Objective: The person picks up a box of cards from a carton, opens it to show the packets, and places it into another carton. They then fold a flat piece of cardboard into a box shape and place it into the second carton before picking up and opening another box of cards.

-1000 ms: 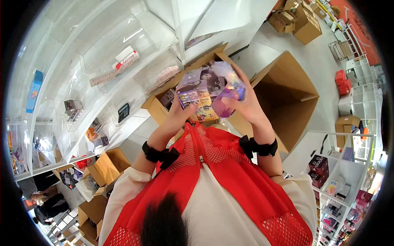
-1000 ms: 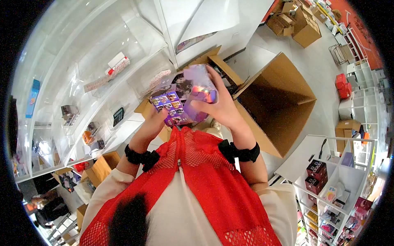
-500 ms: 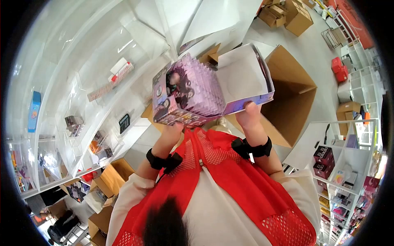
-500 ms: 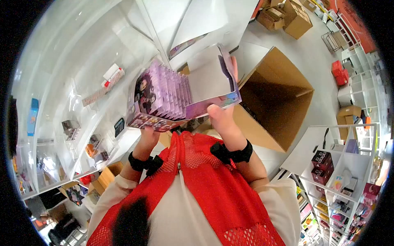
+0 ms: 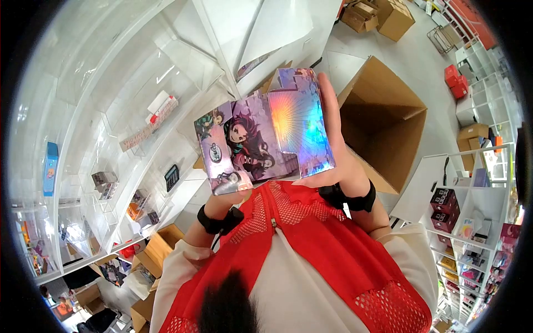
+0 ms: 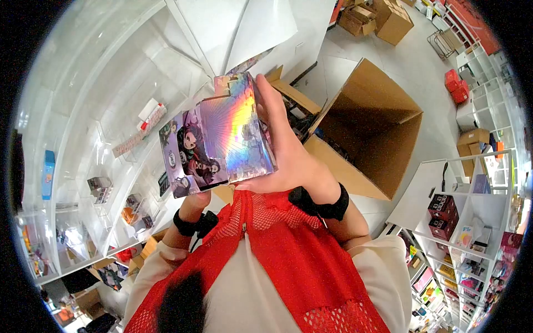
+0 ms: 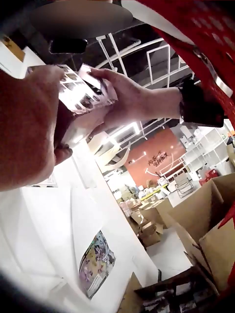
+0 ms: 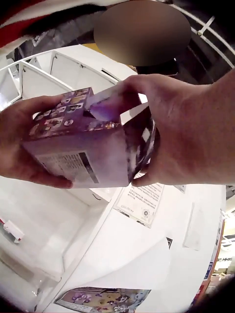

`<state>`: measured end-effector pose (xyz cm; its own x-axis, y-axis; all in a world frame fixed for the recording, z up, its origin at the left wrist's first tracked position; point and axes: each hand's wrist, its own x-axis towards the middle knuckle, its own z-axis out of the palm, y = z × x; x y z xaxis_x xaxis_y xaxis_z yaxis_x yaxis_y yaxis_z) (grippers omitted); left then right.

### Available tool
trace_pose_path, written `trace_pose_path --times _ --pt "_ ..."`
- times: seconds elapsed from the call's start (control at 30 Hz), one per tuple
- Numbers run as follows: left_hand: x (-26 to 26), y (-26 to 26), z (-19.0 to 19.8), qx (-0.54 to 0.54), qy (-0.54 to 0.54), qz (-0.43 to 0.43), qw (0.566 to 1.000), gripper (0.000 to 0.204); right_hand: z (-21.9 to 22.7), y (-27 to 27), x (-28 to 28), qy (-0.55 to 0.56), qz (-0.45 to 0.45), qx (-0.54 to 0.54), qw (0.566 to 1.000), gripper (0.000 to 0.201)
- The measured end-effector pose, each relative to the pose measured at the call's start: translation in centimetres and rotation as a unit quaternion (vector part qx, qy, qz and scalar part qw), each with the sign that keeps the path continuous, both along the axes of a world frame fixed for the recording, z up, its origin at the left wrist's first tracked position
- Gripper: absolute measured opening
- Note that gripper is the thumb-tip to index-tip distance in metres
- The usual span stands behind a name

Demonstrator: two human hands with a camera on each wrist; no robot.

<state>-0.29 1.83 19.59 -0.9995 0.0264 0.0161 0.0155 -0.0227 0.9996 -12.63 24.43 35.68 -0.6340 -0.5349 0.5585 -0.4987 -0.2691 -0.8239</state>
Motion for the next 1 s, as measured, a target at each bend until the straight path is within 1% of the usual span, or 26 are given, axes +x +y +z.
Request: trace_pose_path --times 0.03,0.13,0.2,0.23,0.27,0.3,0.33,0.37,0.4,0.47,0.57,0.63,0.67,0.77,0.87,0.9,0.97,1.0 --pt "0.1 0.0 -0.3 0.010 -0.005 -0.005 1.000 0.028 -0.1 0.0 -0.1 -0.013 0.004 -0.009 1.000 0.128" --pt "0.2 -0.3 -0.8 0.027 -0.018 -0.021 0.999 0.030 0.2 0.9 -0.7 0.029 -0.003 0.082 0.996 0.123" --pt "0.3 -0.6 -0.6 0.034 -0.031 -0.029 0.998 0.031 0.7 1.1 -1.0 0.037 0.003 0.093 0.995 0.121" --pt "0.3 -0.5 0.0 0.039 -0.040 -0.029 0.998 0.031 0.9 1.2 -1.1 0.040 0.006 0.099 0.994 0.120" --pt "0.1 -0.4 1.3 0.040 -0.044 -0.026 0.998 0.032 1.0 1.3 -1.2 0.049 -0.010 0.102 0.994 0.121" --pt "0.0 0.5 4.5 0.067 -0.094 0.008 0.993 0.033 1.0 1.5 -1.3 0.059 -0.025 0.104 0.992 0.122" --pt "-0.3 0.6 5.1 0.069 -0.080 0.009 0.994 0.033 1.0 1.5 -1.4 0.068 -0.041 0.107 0.991 0.123" --pt "-0.6 0.6 5.8 0.070 -0.065 0.010 0.995 0.034 0.9 1.2 -1.3 0.059 -0.054 0.099 0.992 0.120" --pt "-0.9 0.7 6.5 0.071 -0.050 0.011 0.996 0.035 0.8 1.2 -1.3 0.052 -0.053 0.092 0.993 0.119" --pt "-1.7 0.9 6.5 0.062 0.027 0.016 0.998 0.036 0.4 1.1 -1.4 0.038 -0.051 0.078 0.995 0.119" --pt "-2.7 1.4 6.5 0.047 0.143 0.023 0.988 0.038 0.8 1.3 -1.8 0.086 -0.030 0.122 0.988 0.119" --pt "-3.0 1.6 6.6 0.045 0.161 0.013 0.986 0.042 0.8 1.2 -1.8 0.064 -0.010 0.134 0.989 0.122" --pt "-3.1 1.8 6.7 0.049 0.141 0.001 0.989 0.045 0.8 1.2 -1.8 0.053 0.000 0.140 0.989 0.123" --pt "-3.4 2.1 7.6 0.056 0.091 -0.030 0.994 0.055 -0.5 0.4 -1.4 0.009 0.033 0.008 0.999 0.125" --pt "-3.8 2.8 8.8 0.049 0.075 -0.037 0.995 0.065 -1.0 -0.2 -0.8 -0.050 0.014 -0.024 0.998 0.128" --pt "-4.1 3.0 9.1 0.045 0.078 -0.033 0.995 0.068 -1.3 -0.8 -0.4 -0.070 -0.023 -0.030 0.997 0.124" --pt "-4.5 3.3 9.9 0.035 0.090 -0.024 0.995 0.074 -1.2 -0.2 -0.8 -0.052 -0.022 0.045 0.997 0.120" --pt "-4.7 3.4 10.2 0.033 0.093 -0.019 0.995 0.078 -1.0 -0.2 -1.4 0.002 -0.031 0.075 0.997 0.115"
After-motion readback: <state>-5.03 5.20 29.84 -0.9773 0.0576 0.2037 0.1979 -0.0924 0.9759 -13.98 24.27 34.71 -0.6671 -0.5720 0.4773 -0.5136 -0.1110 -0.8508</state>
